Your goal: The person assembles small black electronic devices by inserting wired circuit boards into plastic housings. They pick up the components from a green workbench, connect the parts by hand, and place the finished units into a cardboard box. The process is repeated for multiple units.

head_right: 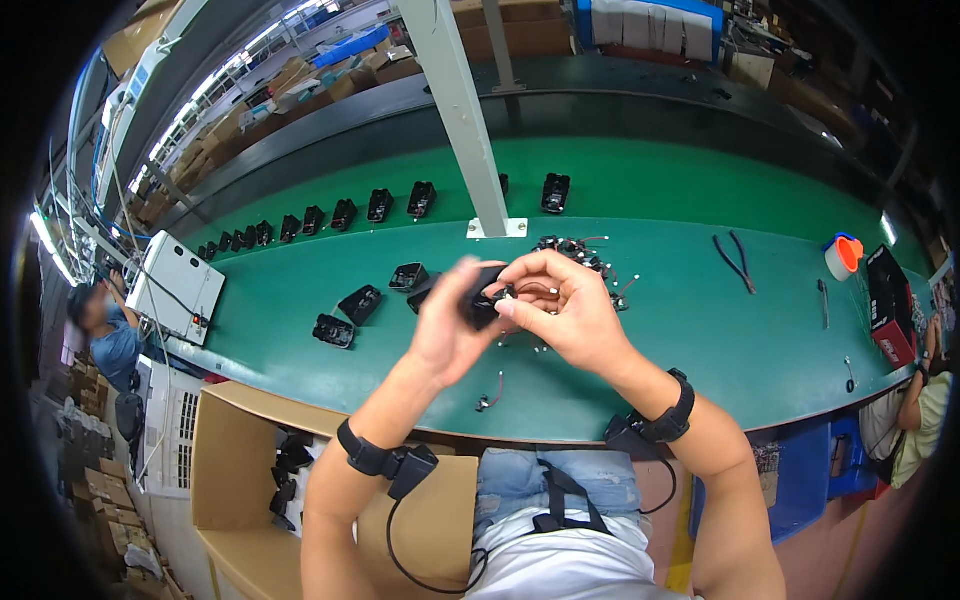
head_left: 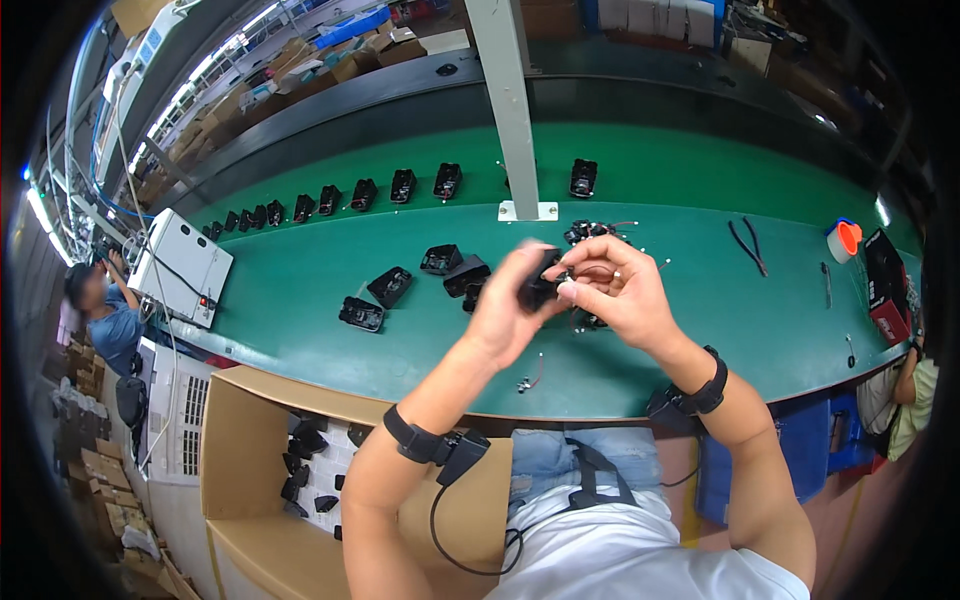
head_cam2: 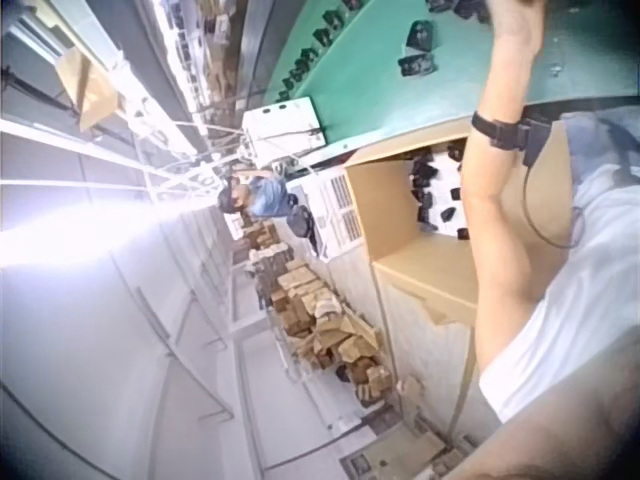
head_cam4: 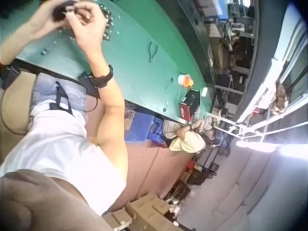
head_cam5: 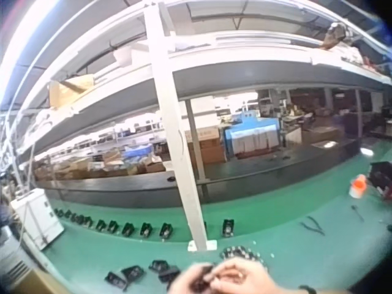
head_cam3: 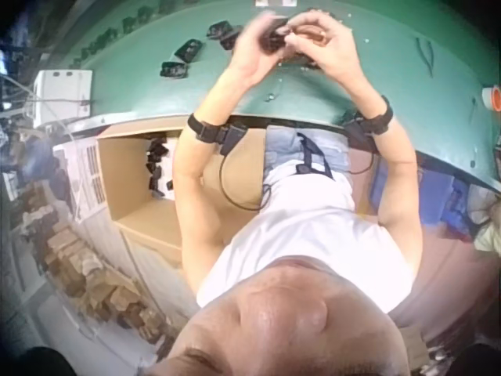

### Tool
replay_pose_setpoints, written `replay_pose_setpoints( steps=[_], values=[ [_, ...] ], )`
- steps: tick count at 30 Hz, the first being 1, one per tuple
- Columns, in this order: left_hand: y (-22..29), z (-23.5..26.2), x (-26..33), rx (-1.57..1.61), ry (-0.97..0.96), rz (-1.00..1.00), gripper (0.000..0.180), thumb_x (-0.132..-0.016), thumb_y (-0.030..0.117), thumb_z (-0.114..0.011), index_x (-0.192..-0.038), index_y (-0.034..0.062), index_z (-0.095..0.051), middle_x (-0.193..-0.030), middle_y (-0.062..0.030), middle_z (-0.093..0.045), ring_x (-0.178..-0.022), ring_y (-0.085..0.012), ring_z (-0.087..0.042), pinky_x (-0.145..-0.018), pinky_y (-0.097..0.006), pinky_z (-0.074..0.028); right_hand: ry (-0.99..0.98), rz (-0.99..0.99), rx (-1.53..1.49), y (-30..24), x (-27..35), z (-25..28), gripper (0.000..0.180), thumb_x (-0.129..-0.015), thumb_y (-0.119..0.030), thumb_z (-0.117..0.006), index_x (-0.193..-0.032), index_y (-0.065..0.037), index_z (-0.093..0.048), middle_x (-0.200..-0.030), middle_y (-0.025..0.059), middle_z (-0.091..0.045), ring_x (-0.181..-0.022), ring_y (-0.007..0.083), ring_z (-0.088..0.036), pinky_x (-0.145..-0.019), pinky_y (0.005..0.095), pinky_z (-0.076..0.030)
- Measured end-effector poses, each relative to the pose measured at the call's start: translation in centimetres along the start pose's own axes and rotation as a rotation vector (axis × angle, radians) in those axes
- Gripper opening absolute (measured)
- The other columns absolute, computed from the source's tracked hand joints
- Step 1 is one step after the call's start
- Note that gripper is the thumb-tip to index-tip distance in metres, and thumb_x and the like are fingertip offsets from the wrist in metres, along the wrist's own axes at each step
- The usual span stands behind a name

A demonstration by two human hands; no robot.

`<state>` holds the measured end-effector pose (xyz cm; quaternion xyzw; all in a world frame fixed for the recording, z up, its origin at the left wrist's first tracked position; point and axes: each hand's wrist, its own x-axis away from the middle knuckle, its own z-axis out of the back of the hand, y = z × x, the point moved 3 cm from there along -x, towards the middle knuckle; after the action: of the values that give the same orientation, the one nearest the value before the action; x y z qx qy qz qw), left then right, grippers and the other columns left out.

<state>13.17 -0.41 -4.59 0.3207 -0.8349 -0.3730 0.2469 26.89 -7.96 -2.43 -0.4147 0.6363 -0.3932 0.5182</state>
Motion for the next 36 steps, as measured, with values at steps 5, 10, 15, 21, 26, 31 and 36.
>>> replay_pose_setpoints(
  steps=[5, 10, 15, 21, 26, 31, 36],
  values=[
    [0.5, 0.3, -0.1, -0.319, -0.3, 0.218, 0.049, -0.101, 0.049, -0.046, -0.123, 0.0059, -0.054, -0.089, -0.0106, -0.069, -0.066, -0.0141, -0.063, -0.05, -0.023, -0.045, 0.021, 0.028, 0.112, 1.1, 0.4, 0.7, 0.015, -0.088, 0.002, -0.071, -0.1, 0.002, -0.061, -0.111, 0.0163, -0.07, -0.096, 0.0134, -0.068, -0.084, 0.0276, -0.056],
    [1.0, 0.2, -0.4, -0.128, -0.298, 0.045, 0.048, -0.097, 0.031, -0.054, -0.138, 0.0081, -0.041, -0.123, -0.0226, -0.061, -0.078, -0.0241, -0.066, -0.06, -0.029, -0.05, 0.141, 0.127, 0.178, 0.6, 1.1, 1.8, 0.013, -0.089, 0.002, -0.07, -0.099, 0.003, -0.062, -0.111, 0.0193, -0.071, -0.09, 0.0181, -0.072, -0.079, 0.0289, -0.059],
    [1.0, -0.3, -0.1, -0.067, -0.342, 0.041, 0.061, -0.085, 0.01, -0.063, -0.14, 0.0081, -0.036, -0.136, -0.0224, -0.052, -0.109, -0.034, -0.064, -0.091, -0.045, -0.055, 0.16, 0.188, 0.332, -0.8, 1.6, 2.2, 0.012, -0.087, 0.002, -0.07, -0.097, 0.001, -0.064, -0.105, 0.0197, -0.073, -0.09, 0.0197, -0.072, -0.081, 0.0306, -0.058],
    [0.6, -0.5, -0.1, -0.087, -0.353, 0.004, 0.064, -0.084, 0.009, -0.065, -0.14, 0.0077, -0.036, -0.129, -0.0169, -0.054, -0.117, -0.0295, -0.06, -0.098, -0.049, -0.054, 0.198, 0.398, 0.667, -1.1, 1.2, 2.5, 0.014, -0.077, 0.0, -0.076, -0.09, -0.001, -0.07, -0.098, 0.0104, -0.07, -0.088, 0.0225, -0.068, -0.079, 0.0336, -0.056],
    [0.8, -0.2, -0.5, -0.09, -0.342, -0.042, 0.063, -0.082, 0.004, -0.065, -0.138, 0.0083, -0.036, -0.129, -0.0176, -0.054, -0.119, -0.0293, -0.059, -0.101, -0.047, -0.052, 0.15, 0.494, 0.744, -1.0, 1.2, 2.4, 0.015, -0.075, 0.003, -0.076, -0.089, -0.001, -0.07, -0.096, 0.0102, -0.068, -0.086, 0.0231, -0.068, -0.078, 0.0317, -0.056],
    [0.9, -0.5, -0.5, -0.186, -0.385, -0.211, 0.062, -0.078, -0.01, -0.072, -0.123, 0.011, -0.034, -0.138, -0.0228, -0.051, -0.124, -0.0258, -0.056, -0.105, -0.041, -0.048, 0.127, 0.493, 0.764, -1.2, 1.5, 2.1, 0.014, -0.081, 0.002, -0.074, -0.092, 0.001, -0.067, -0.101, 0.0105, -0.064, -0.087, 0.0195, -0.066, -0.078, 0.0292, -0.055],
    [1.1, -1.9, 0.3, -0.655, -0.364, -0.605, 0.064, -0.076, -0.009, -0.079, -0.107, 0.0107, -0.026, -0.137, -0.0333, -0.048, -0.129, -0.035, -0.053, -0.106, -0.043, -0.049, 0.25, 0.094, 0.112, 0.9, 1.9, 2.5, 0.01, -0.092, -0.002, -0.066, -0.101, 0.002, -0.062, -0.104, 0.0093, -0.063, -0.095, 0.0134, -0.062, -0.082, 0.0272, -0.053]
  ],
)
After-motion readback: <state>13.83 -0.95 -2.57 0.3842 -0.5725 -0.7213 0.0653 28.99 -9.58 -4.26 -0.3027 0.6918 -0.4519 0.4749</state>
